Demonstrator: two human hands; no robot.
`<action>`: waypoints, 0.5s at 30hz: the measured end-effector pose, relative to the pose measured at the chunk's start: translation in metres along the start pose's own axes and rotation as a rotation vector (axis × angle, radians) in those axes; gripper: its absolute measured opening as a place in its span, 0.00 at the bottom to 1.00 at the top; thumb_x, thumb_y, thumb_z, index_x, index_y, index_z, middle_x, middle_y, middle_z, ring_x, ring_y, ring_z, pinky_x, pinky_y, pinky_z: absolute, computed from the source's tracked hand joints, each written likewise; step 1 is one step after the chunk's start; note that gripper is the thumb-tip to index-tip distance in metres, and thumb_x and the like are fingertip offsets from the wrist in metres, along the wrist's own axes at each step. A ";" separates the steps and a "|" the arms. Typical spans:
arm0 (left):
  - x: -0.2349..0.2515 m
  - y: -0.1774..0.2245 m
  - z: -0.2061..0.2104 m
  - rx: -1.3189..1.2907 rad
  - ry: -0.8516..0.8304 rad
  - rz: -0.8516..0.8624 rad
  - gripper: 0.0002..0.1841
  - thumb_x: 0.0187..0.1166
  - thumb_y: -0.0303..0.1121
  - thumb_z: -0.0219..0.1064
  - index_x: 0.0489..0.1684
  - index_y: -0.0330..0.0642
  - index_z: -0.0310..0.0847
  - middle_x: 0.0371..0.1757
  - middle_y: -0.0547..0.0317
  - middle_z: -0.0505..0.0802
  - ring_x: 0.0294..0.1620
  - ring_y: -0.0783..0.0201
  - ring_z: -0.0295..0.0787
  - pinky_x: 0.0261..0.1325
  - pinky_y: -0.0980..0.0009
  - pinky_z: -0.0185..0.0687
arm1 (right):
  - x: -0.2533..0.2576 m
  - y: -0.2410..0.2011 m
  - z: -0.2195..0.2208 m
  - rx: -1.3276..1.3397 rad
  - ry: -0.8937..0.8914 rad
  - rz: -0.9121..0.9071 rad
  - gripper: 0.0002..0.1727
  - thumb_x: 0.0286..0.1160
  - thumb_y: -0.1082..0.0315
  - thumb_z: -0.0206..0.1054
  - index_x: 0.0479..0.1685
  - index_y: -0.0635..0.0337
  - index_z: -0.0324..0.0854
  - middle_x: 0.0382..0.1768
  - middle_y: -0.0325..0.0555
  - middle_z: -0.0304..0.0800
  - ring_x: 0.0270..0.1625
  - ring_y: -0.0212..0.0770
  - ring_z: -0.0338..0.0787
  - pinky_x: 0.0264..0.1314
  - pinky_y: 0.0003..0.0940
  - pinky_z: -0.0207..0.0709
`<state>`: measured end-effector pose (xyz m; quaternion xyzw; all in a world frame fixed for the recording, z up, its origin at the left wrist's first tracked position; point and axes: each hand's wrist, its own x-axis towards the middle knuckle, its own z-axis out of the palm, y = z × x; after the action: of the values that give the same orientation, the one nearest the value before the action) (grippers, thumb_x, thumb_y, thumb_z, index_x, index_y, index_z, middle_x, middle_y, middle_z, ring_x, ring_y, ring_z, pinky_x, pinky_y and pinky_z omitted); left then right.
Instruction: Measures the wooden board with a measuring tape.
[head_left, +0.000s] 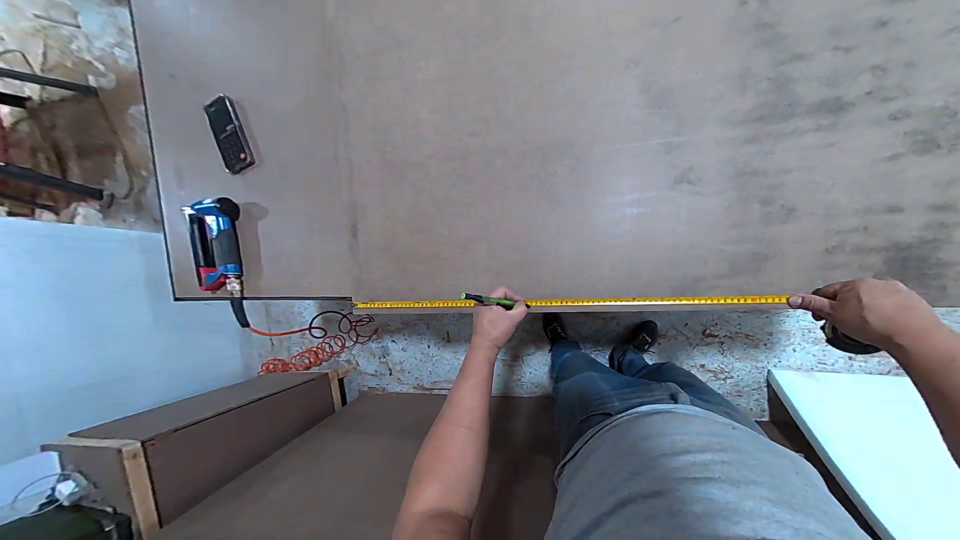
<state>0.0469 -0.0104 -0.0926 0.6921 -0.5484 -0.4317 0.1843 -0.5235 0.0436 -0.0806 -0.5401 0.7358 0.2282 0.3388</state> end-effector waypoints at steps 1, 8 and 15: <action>0.000 0.000 0.000 0.002 0.003 0.003 0.01 0.69 0.30 0.74 0.33 0.44 0.90 0.28 0.61 0.93 0.27 0.68 0.87 0.35 0.62 0.83 | 0.000 0.000 0.000 -0.004 0.002 -0.002 0.33 0.81 0.32 0.55 0.32 0.51 0.92 0.34 0.56 0.93 0.44 0.64 0.92 0.44 0.72 0.78; 0.001 -0.002 0.000 0.011 -0.001 0.035 0.01 0.69 0.30 0.74 0.33 0.45 0.90 0.28 0.63 0.93 0.27 0.71 0.87 0.35 0.66 0.83 | 0.000 0.000 0.001 0.019 0.001 0.009 0.33 0.82 0.32 0.55 0.33 0.50 0.93 0.34 0.56 0.93 0.43 0.62 0.92 0.44 0.73 0.78; 0.001 -0.004 0.000 0.013 -0.009 0.069 0.01 0.69 0.30 0.74 0.32 0.45 0.90 0.29 0.63 0.94 0.27 0.72 0.87 0.34 0.69 0.83 | 0.000 -0.001 -0.001 -0.001 -0.003 0.002 0.33 0.82 0.32 0.55 0.33 0.49 0.93 0.34 0.54 0.94 0.44 0.62 0.92 0.45 0.73 0.78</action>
<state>0.0494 -0.0102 -0.0957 0.6720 -0.5756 -0.4245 0.1921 -0.5231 0.0428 -0.0798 -0.5392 0.7357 0.2297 0.3394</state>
